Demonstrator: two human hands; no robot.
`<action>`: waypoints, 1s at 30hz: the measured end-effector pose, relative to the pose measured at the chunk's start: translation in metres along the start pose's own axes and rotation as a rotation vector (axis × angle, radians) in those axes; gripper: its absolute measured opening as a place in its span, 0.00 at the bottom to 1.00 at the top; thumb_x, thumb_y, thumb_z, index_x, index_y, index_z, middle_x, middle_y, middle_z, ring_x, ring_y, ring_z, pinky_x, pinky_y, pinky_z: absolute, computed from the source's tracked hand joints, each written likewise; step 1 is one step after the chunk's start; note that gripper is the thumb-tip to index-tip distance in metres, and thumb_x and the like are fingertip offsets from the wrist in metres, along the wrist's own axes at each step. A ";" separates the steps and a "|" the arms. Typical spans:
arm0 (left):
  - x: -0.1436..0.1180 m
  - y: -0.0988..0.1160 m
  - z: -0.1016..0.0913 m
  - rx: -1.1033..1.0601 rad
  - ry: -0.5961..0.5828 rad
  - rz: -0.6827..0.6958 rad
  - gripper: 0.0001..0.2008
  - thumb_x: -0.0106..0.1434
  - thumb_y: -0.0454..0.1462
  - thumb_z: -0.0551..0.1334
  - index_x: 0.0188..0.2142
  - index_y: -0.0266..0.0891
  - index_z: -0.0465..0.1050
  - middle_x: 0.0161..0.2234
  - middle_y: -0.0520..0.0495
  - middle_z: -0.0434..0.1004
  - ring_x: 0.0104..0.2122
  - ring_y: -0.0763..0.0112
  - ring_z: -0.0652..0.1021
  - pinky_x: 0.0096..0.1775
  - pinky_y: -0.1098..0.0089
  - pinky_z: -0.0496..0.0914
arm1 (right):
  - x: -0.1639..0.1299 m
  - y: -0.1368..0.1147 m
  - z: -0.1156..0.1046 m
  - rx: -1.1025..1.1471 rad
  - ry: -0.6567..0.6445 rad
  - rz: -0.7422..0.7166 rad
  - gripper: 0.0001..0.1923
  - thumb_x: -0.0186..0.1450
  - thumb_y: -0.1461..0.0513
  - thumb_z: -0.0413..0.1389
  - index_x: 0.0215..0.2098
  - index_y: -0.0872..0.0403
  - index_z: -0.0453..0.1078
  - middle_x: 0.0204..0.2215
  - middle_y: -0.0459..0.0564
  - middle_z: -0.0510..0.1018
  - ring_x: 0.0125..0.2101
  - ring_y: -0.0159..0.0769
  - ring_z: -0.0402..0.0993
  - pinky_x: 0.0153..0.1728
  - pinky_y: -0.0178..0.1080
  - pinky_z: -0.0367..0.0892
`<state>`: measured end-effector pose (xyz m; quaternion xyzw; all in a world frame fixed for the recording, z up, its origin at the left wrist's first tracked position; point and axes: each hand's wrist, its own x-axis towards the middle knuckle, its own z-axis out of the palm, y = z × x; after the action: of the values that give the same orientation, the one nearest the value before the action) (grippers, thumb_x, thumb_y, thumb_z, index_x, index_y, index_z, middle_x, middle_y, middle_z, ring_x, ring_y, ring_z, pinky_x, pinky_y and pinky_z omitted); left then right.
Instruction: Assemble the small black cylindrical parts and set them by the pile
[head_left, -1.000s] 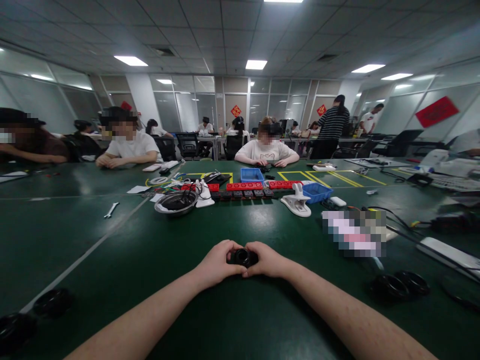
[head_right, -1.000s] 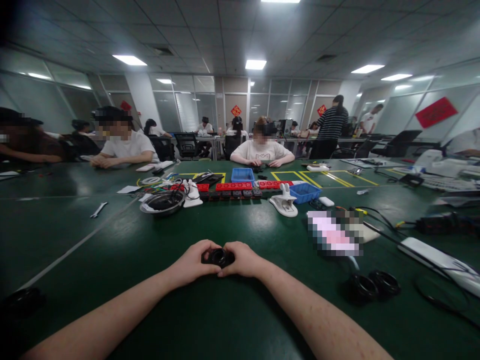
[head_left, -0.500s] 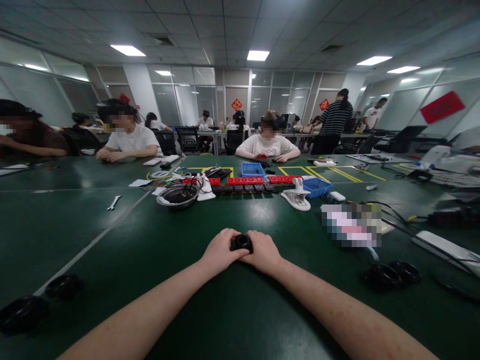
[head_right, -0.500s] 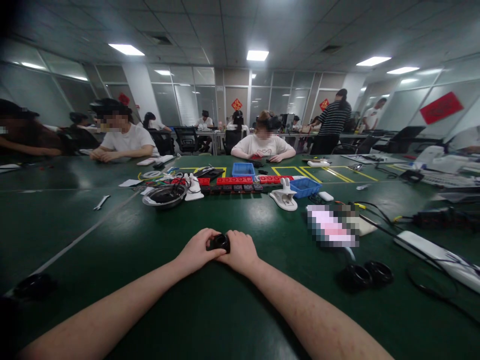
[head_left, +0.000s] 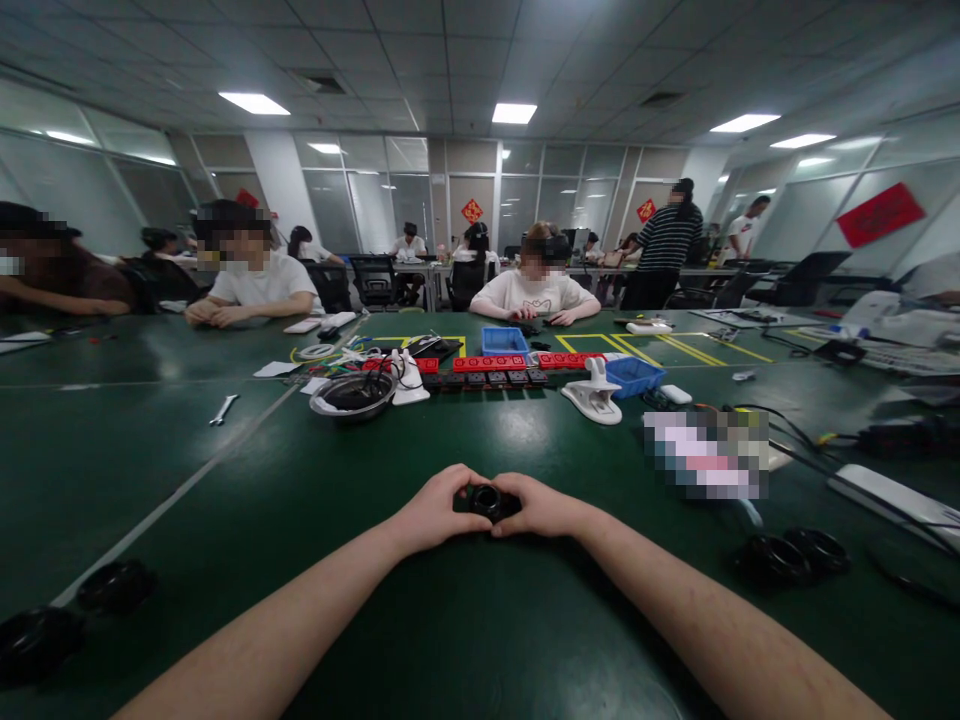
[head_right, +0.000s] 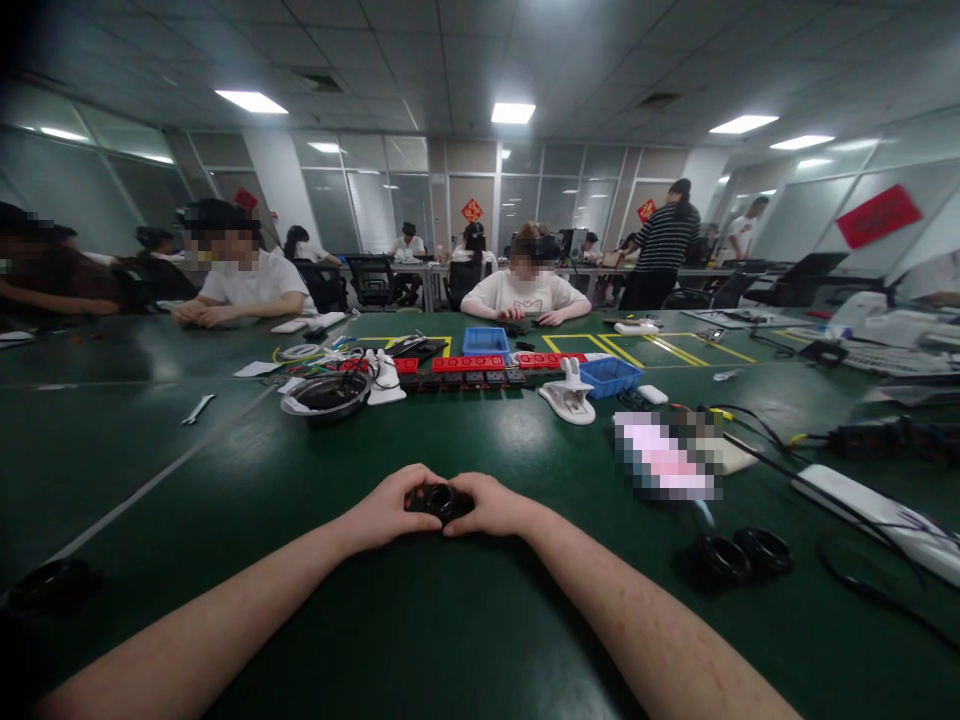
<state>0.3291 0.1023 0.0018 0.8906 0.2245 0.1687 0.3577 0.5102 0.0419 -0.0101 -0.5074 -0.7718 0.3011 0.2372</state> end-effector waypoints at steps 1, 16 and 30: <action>0.000 0.000 0.000 0.002 -0.002 -0.013 0.17 0.47 0.41 0.63 0.38 0.40 0.67 0.33 0.51 0.64 0.32 0.70 0.67 0.32 0.72 0.61 | 0.000 0.000 0.000 -0.009 -0.005 -0.008 0.16 0.48 0.60 0.60 0.35 0.57 0.66 0.31 0.45 0.68 0.33 0.33 0.64 0.33 0.33 0.60; 0.000 -0.004 0.002 -0.010 0.005 -0.040 0.20 0.46 0.41 0.64 0.39 0.40 0.67 0.33 0.51 0.65 0.29 0.71 0.66 0.30 0.73 0.61 | 0.001 0.003 -0.001 -0.018 -0.030 0.005 0.16 0.49 0.61 0.59 0.36 0.57 0.66 0.31 0.45 0.68 0.33 0.33 0.64 0.34 0.34 0.59; 0.001 0.004 0.017 0.082 0.226 -0.212 0.19 0.44 0.43 0.65 0.35 0.39 0.67 0.33 0.49 0.66 0.31 0.67 0.68 0.30 0.71 0.62 | 0.007 0.000 0.020 -0.218 0.231 0.276 0.21 0.43 0.52 0.60 0.28 0.55 0.60 0.24 0.44 0.67 0.24 0.31 0.62 0.21 0.31 0.53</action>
<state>0.3394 0.0905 -0.0068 0.8511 0.3629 0.2198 0.3093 0.4939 0.0443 -0.0238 -0.6619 -0.6908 0.1852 0.2242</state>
